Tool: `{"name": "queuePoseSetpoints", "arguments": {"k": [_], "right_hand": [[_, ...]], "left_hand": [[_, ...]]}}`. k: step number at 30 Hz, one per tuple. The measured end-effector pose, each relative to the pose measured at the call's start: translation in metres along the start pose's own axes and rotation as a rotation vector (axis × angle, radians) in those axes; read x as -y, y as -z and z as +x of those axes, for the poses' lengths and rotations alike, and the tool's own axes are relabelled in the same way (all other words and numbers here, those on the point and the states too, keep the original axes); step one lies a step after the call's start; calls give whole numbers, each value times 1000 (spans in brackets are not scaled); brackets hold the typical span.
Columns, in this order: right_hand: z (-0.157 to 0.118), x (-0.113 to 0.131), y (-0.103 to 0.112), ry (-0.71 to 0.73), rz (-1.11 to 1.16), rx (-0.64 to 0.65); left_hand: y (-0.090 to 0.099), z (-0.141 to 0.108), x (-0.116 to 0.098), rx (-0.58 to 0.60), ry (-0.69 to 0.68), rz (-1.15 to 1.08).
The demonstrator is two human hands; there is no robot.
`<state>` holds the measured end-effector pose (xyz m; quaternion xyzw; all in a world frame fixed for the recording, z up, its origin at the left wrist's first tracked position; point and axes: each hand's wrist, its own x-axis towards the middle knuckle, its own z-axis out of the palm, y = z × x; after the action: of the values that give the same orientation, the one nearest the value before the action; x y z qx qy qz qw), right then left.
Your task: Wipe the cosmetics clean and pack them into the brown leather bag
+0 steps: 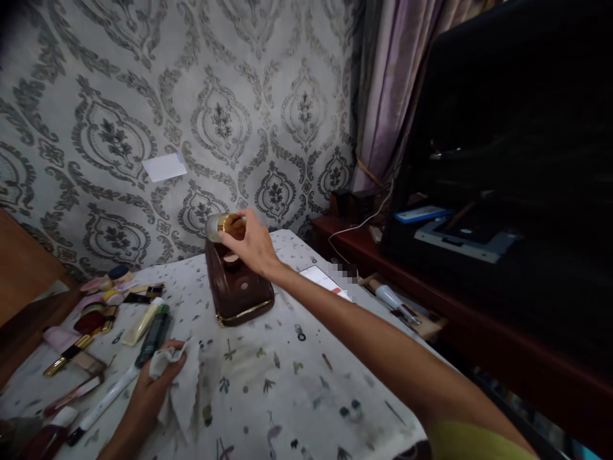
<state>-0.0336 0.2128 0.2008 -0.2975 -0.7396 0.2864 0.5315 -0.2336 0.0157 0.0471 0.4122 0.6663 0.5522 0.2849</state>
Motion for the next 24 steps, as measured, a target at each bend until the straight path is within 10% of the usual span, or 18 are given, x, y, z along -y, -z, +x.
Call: {"name": "queuePoseSetpoints", "arguments": {"k": [6,12,24], "right_hand": [[39,-10,-15,-27,-585,410],[50,-37,-54,-166,-682,614],[53,-94,-98,-327,-669,686]], "left_hand": [[-4,-4,-4,2,-41,22],[3,0,-2,176,-49,106],[3,-5,9,247,-1,268]]}}
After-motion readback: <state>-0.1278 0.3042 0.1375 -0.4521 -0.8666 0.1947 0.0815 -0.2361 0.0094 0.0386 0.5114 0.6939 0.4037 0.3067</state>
